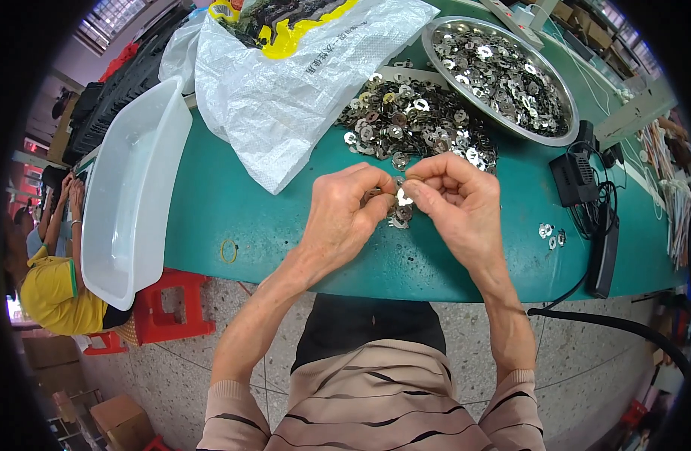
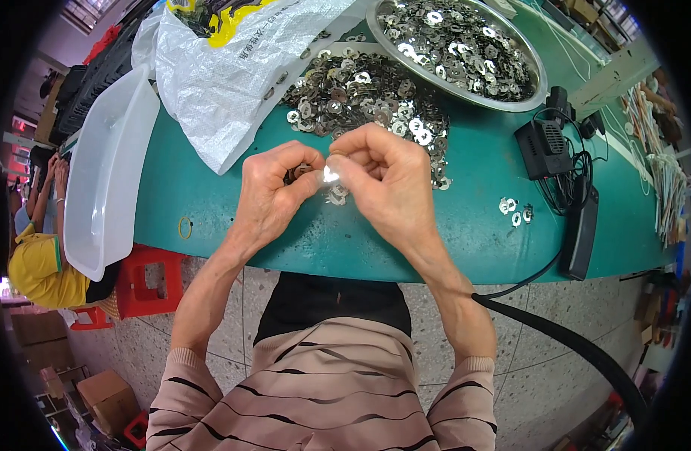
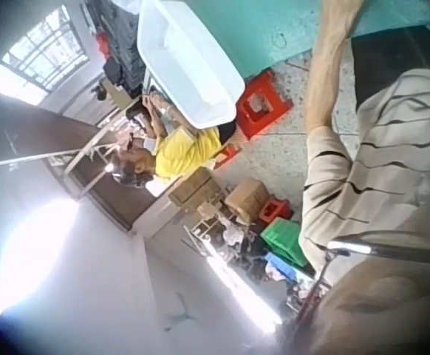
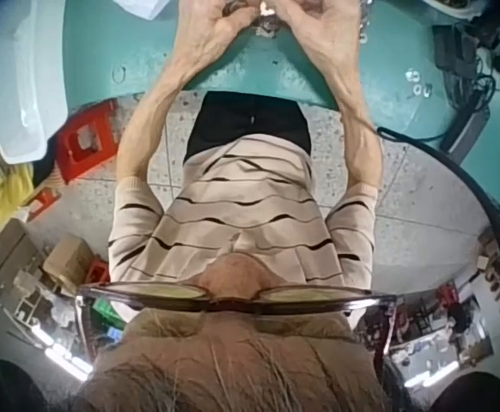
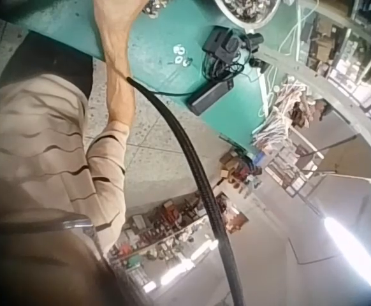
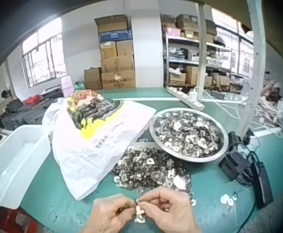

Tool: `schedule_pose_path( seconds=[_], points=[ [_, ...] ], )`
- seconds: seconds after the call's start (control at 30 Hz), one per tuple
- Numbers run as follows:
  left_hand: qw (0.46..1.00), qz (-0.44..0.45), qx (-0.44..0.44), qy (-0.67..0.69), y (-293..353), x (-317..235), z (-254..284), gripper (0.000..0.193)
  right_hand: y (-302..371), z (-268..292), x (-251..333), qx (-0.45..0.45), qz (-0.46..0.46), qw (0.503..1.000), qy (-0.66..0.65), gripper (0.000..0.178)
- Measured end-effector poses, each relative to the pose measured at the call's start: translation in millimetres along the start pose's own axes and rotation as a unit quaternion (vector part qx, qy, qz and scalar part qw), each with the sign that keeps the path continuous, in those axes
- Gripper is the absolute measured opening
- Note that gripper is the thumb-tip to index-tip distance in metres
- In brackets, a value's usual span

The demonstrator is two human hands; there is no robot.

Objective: The person assembles small hardware components by fitting metal brackets and washers together by hand.

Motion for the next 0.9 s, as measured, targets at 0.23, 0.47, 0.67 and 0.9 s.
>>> schedule_pose_path(
  seconds=[0.23, 0.47, 0.67, 0.9],
  points=[
    [0.962, 0.170, 0.019, 0.212, 0, 33, 2, 0.006, -3, 4, -6, 0.044, -0.048, 0.998, 0.012, 0.007],
    [0.874, 0.221, 0.012, 0.433, 3, 51, 0, 0.006, 6, -24, 2, 0.193, 0.022, 0.956, 0.221, 0.014],
    [0.861, 0.221, 0.029, 0.458, 3, 48, -2, 0.009, 2, -16, 13, 0.140, -0.001, 0.974, 0.176, 0.012],
    [0.854, 0.237, 0.092, 0.453, 4, 43, -12, 0.009, 2, -19, 36, 0.036, 0.177, 0.959, 0.216, 0.024]
  ],
)
Point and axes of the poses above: each hand's wrist, its own y-axis away from the middle knuckle, its own z-axis out of the back of the hand, x = y × z, the point moved 9 cm from there along -y, towards the middle knuckle, and after that the axes turned 6 degrees about x, right-handed, at the moved point
